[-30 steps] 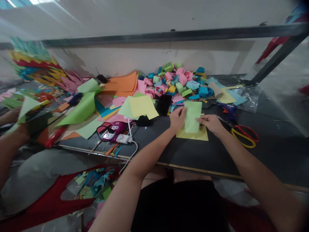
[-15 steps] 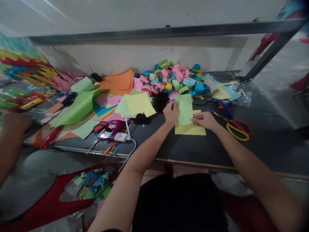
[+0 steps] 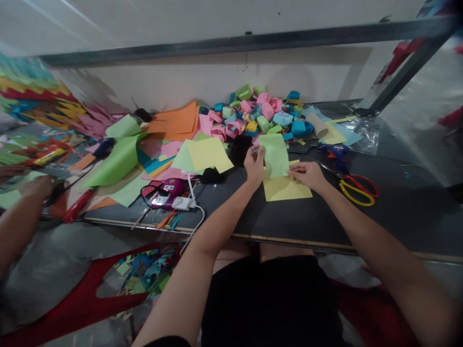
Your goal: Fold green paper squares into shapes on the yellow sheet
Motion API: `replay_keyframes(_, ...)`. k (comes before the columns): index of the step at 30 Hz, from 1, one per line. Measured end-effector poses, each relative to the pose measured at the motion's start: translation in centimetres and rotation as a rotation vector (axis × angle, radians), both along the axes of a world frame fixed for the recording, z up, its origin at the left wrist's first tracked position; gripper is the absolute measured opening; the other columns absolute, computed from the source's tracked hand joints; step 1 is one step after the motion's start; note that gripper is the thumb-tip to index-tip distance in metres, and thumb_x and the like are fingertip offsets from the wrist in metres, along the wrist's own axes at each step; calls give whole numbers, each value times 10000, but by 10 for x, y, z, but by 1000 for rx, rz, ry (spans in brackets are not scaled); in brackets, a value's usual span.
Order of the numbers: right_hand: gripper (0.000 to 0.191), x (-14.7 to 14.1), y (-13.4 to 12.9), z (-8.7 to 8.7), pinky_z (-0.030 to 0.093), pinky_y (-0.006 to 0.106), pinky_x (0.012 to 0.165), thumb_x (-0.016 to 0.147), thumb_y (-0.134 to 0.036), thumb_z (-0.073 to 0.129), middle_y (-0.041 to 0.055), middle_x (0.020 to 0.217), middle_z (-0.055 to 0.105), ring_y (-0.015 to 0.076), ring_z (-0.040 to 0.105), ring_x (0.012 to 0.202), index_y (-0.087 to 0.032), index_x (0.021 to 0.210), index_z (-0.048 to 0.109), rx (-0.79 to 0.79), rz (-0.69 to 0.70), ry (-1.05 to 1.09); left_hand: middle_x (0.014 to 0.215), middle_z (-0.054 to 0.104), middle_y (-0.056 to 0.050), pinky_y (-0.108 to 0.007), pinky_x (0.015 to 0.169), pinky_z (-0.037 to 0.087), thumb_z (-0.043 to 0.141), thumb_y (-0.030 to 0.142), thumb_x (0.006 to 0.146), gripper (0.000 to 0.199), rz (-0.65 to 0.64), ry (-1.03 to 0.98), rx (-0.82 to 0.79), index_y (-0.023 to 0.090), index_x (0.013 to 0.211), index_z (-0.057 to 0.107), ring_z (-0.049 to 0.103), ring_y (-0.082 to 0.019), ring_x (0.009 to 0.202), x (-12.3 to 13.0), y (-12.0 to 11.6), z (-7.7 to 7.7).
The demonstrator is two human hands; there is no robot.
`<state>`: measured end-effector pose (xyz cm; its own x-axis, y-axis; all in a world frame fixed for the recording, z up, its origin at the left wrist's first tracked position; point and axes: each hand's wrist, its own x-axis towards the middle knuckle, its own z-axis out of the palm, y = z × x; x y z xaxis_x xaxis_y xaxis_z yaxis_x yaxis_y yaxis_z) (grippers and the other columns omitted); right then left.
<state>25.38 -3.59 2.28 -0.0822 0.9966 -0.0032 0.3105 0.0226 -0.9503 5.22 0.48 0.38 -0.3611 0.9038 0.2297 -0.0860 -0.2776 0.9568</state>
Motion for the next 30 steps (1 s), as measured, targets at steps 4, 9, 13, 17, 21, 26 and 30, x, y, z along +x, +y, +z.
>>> replay_keyframes(4,583,-1,0,3,523,287,481,502,-641,931,90,676,741,140,612,511,-154,768,755,14,-29,72,715,614,13,-253,619,506,743,654,862,576,-129,-71,33,207,1211,646,604,-130,650,5,0,-2)
replay_keyframes(9,598,-5,-4,10,499,274,485,465,-639,955,66,624,714,118,578,494,-156,751,747,-21,-18,95,828,720,-38,-263,672,518,822,483,832,386,-319,139,-27,172,1040,725,642,-144,721,5,-2,-4)
replay_keyframes(13,588,-6,-7,15,500,266,499,532,-697,911,70,634,727,112,572,493,-162,710,744,-34,45,88,776,712,-35,-260,649,487,775,387,858,261,-346,221,-87,146,956,758,611,-134,666,4,0,-7)
replay_keyframes(17,610,-6,-8,16,453,241,474,556,-759,861,67,598,717,107,565,482,-173,643,713,-58,92,34,808,729,-35,-257,677,496,766,378,842,249,-396,209,-53,150,940,763,614,-133,686,6,0,-9)
replay_keyframes(21,595,-5,-7,15,449,245,486,537,-737,877,69,587,713,115,571,487,-175,611,695,-81,96,-16,730,666,-6,-235,610,423,749,379,829,235,-369,278,-33,149,874,742,536,-115,636,8,-3,-8)
replay_keyframes(26,579,-5,-7,14,453,261,492,580,-734,856,80,585,714,130,579,489,-176,605,707,-34,59,-59,653,598,20,-236,581,353,742,368,828,218,-315,374,-40,151,813,719,465,-104,594,7,-7,-2)
replay_keyframes(30,611,-4,-7,15,414,253,466,621,-768,822,68,528,672,111,531,450,-182,554,663,-20,90,-70,663,609,21,-241,588,355,724,368,845,208,-296,386,-68,162,820,719,451,-105,589,7,-8,0)
